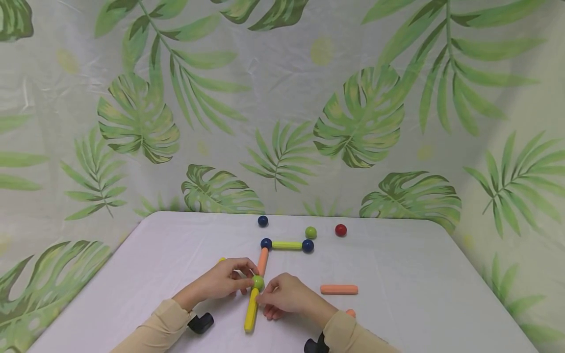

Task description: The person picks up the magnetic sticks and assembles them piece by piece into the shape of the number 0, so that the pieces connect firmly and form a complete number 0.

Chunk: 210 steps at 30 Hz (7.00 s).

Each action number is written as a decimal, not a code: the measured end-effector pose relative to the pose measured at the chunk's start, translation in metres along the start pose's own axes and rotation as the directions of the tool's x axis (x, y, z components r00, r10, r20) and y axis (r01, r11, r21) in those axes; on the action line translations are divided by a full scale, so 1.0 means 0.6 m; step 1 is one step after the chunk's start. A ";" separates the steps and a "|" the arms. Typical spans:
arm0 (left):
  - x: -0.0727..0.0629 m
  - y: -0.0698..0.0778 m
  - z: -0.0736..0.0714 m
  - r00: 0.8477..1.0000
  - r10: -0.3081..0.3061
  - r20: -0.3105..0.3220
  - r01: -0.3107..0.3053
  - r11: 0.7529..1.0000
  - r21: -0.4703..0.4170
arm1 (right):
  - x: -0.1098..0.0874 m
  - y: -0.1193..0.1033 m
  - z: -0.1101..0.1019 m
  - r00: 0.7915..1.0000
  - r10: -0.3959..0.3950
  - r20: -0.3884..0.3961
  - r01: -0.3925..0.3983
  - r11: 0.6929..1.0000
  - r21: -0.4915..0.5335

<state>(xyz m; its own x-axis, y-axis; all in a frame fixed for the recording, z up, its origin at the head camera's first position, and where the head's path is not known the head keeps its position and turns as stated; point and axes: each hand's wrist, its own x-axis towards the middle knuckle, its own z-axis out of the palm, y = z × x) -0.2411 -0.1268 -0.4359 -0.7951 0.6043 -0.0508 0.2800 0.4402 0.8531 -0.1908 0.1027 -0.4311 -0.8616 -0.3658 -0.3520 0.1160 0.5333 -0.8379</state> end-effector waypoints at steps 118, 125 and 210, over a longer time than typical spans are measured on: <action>0.039 0.055 -0.095 0.952 0.012 -0.305 0.080 0.954 0.289 | 0.038 -0.004 -0.003 0.944 -0.288 -0.160 0.238 0.932 -0.274; -0.012 0.055 -0.076 0.959 0.033 -0.281 0.052 0.955 0.293 | 0.039 -0.002 -0.005 0.945 -0.286 -0.157 0.238 0.933 -0.270; -0.141 0.010 0.089 0.993 -0.014 0.120 0.016 1.000 -0.011 | 0.036 -0.009 -0.011 0.944 -0.310 -0.110 0.268 0.919 -0.290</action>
<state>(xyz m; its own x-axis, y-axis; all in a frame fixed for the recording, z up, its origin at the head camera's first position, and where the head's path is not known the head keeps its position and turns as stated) -0.1434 -0.1399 -0.4543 -0.7286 0.6734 -0.1251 0.2612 0.4421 0.8581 -0.2132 0.0969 -0.4317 -0.9037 -0.4273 -0.0266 -0.2678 0.6127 -0.7435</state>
